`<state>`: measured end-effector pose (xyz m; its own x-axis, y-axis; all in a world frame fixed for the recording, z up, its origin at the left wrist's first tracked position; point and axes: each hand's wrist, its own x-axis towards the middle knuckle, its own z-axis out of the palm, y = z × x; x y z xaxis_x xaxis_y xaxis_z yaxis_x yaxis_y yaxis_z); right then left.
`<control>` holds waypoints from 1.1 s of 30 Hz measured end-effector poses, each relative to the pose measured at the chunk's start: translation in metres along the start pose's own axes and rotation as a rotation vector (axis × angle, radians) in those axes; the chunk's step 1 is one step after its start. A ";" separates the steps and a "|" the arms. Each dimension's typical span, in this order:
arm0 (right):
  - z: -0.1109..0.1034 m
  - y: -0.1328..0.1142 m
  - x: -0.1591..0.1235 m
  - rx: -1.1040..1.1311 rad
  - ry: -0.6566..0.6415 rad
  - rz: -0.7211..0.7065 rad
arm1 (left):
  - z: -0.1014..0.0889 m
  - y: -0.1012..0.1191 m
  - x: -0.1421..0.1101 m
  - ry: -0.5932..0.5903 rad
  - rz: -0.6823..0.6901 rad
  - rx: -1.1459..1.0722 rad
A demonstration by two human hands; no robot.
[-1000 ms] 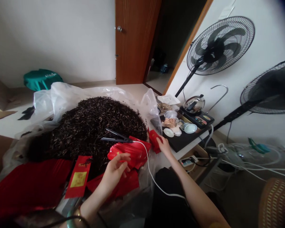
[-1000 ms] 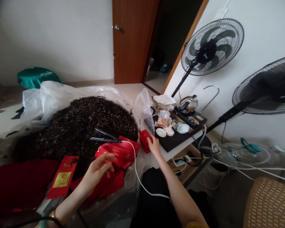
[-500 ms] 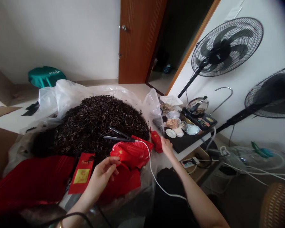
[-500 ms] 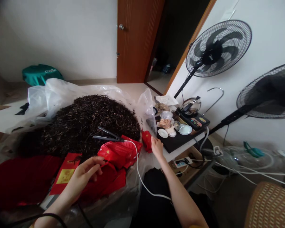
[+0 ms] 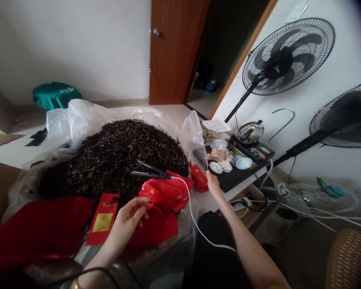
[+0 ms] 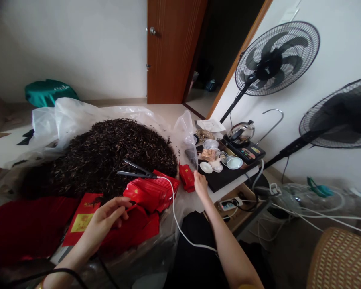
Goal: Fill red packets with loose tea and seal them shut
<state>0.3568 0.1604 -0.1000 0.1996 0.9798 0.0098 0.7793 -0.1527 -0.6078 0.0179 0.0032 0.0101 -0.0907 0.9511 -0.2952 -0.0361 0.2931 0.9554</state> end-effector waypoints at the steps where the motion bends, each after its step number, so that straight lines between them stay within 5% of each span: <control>1: -0.001 0.000 0.000 0.006 0.005 0.007 | 0.000 -0.001 0.000 -0.001 0.002 -0.002; 13: -0.030 -0.023 -0.012 0.141 0.110 -0.033 | -0.015 0.002 0.002 0.024 0.131 0.171; 18: -0.059 -0.083 -0.033 0.193 0.117 -0.210 | -0.039 0.009 0.008 0.075 0.346 0.516; 20: -0.059 -0.120 -0.056 0.193 0.019 -0.368 | -0.048 0.012 0.010 0.077 0.405 0.661; 23: -0.041 -0.171 -0.098 0.120 -0.197 -0.618 | -0.057 0.011 0.011 0.084 0.436 0.759; 26: -0.012 -0.199 -0.132 -0.244 -0.206 -0.844 | -0.061 0.007 0.008 0.055 0.424 0.774; 33: 0.035 -0.188 -0.147 -0.454 -0.056 -0.835 | -0.056 0.000 0.004 0.000 0.396 0.812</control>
<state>0.1601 0.0492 -0.0145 -0.5457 0.7977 0.2568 0.8157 0.5758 -0.0552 -0.0380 0.0016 0.0086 0.0527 0.9970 0.0566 0.7114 -0.0772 0.6986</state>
